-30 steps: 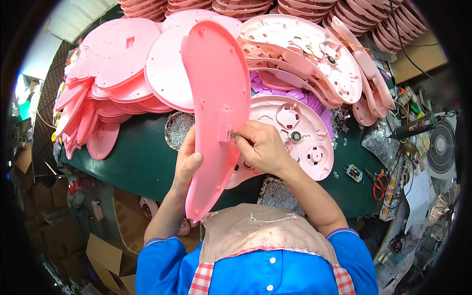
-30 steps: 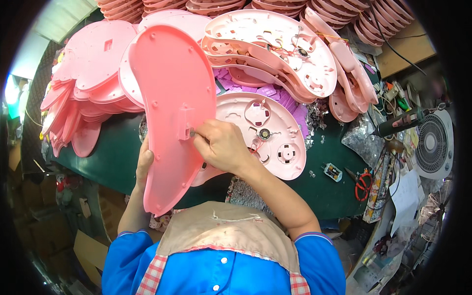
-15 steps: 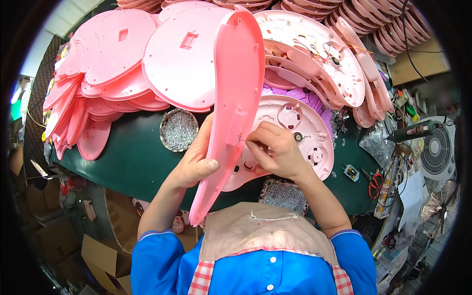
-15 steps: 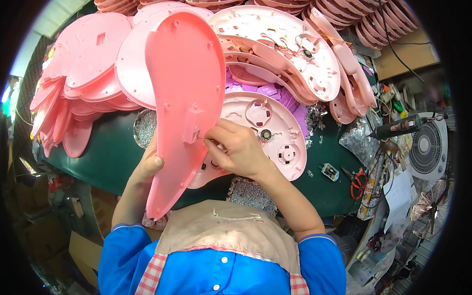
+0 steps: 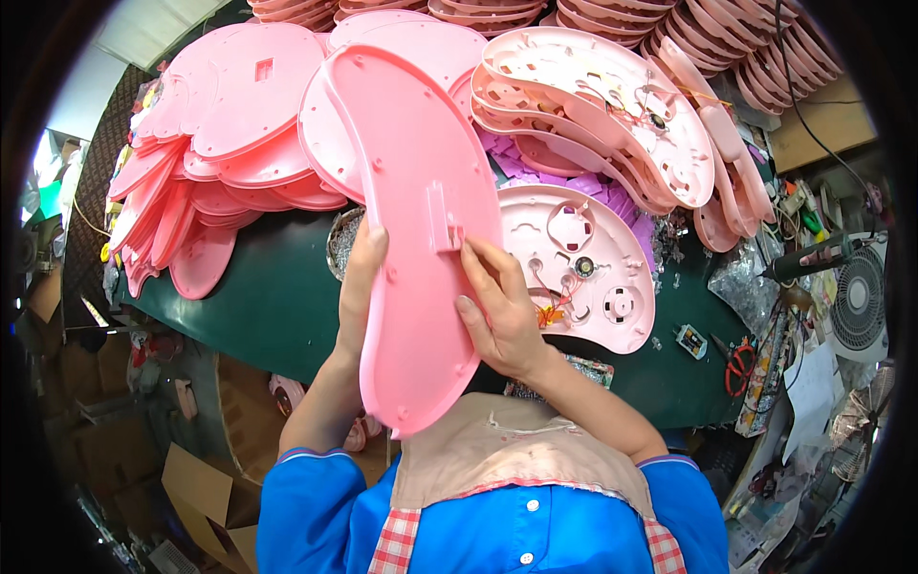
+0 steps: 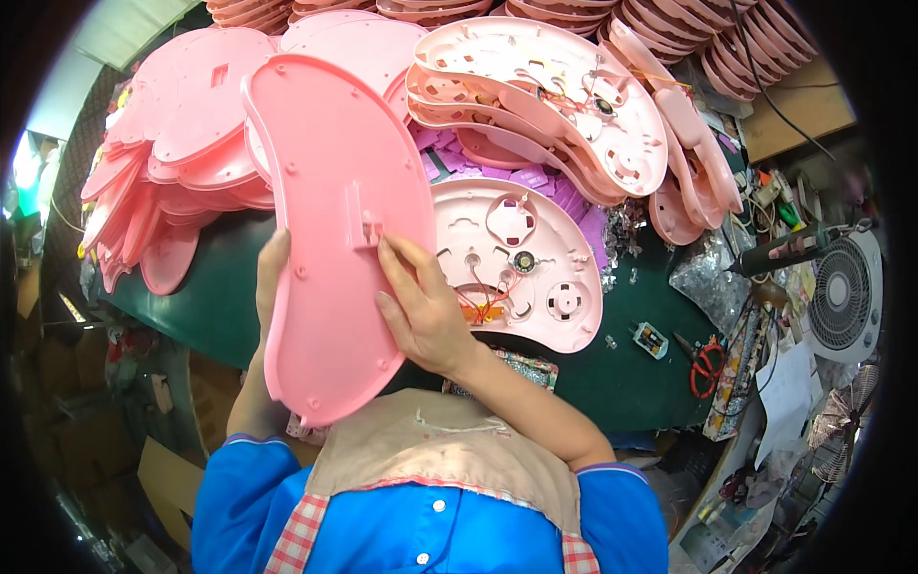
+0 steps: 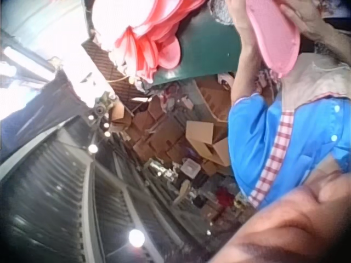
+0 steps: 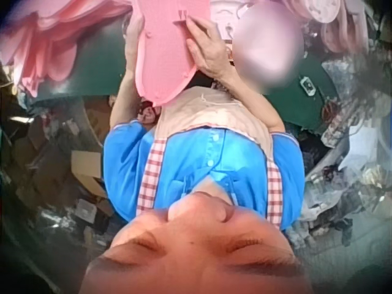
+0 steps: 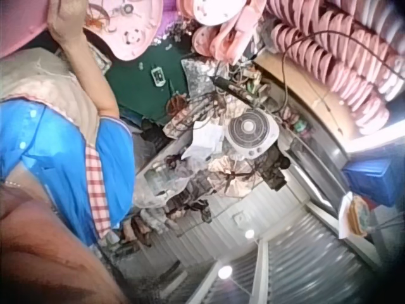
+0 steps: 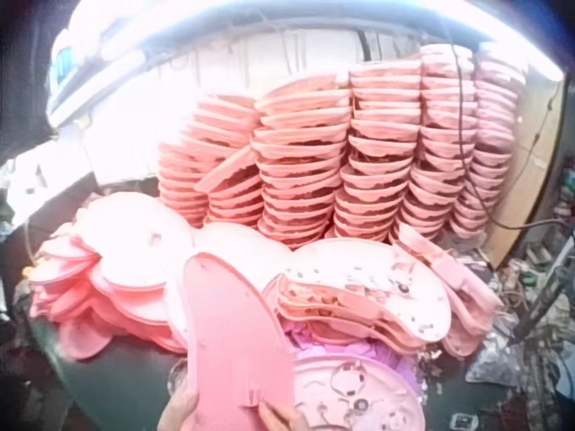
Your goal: The person repeatedly assembles pink plastic toy parts by inserting small components into slots and using a handheld tool to secure them. They handle multiple parts one at a time, flip them over, and place finished units into a cardboard box.
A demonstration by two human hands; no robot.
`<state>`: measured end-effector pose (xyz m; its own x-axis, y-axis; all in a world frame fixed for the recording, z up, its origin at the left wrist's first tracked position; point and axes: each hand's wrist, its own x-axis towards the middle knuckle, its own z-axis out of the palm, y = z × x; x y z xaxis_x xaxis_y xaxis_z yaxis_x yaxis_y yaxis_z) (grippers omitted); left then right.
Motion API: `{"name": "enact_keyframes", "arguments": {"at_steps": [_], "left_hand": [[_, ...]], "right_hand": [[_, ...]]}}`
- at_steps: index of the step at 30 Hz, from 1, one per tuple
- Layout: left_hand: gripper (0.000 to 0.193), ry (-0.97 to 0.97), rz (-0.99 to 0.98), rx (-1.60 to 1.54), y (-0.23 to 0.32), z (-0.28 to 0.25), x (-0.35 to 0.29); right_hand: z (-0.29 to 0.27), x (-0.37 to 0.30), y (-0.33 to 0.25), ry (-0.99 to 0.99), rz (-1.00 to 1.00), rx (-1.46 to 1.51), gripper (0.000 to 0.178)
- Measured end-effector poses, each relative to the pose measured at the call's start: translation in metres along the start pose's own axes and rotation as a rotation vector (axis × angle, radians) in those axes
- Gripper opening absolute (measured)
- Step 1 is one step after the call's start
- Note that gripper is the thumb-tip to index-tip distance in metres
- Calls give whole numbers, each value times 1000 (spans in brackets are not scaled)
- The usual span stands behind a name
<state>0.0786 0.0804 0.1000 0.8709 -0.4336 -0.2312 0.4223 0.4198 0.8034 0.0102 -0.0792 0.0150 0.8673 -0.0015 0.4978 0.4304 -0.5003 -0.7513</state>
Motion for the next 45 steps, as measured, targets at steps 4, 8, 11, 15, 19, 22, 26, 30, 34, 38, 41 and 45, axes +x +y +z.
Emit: {"name": "enact_keyframes", "arguments": {"at_steps": [4,8,11,15,19,22,26,30,34,38,41,45], "left_hand": [[76,-67,71,157,4,-6,-7],[77,-187,101,380,-1,-13,-6],[77,-210,76,349,-5,-18,-6],[81,-190,33,301,-2,-26,-6],[85,-186,-19,251,-6,-28,-6],[88,-168,-2,239,-10,-32,-7],[93,-128,-46,275,-6,-35,-9],[86,-108,-52,200,-3,-30,-12],[85,-79,-55,146,-7,-27,-13],[87,-88,-20,150,-11,-10,-17],[92,-113,-34,161,-12,-8,-21],[99,-140,12,203,-18,-4,-21]], "right_hand": [[-39,-7,0,-210,-38,-9,69],[-67,-30,6,-438,-183,-329,43],[-81,-14,-14,-297,-211,-110,32],[-99,19,-46,-176,72,539,19],[-60,37,-19,-387,811,919,35],[-47,32,3,-428,956,1279,41],[-45,32,-1,-414,960,1065,36],[-35,32,-12,-210,655,613,25],[-33,26,-13,-37,367,286,15],[-37,30,-15,-53,304,115,12],[-44,35,-15,-140,338,149,17],[-49,48,-2,-369,660,488,23]]}}
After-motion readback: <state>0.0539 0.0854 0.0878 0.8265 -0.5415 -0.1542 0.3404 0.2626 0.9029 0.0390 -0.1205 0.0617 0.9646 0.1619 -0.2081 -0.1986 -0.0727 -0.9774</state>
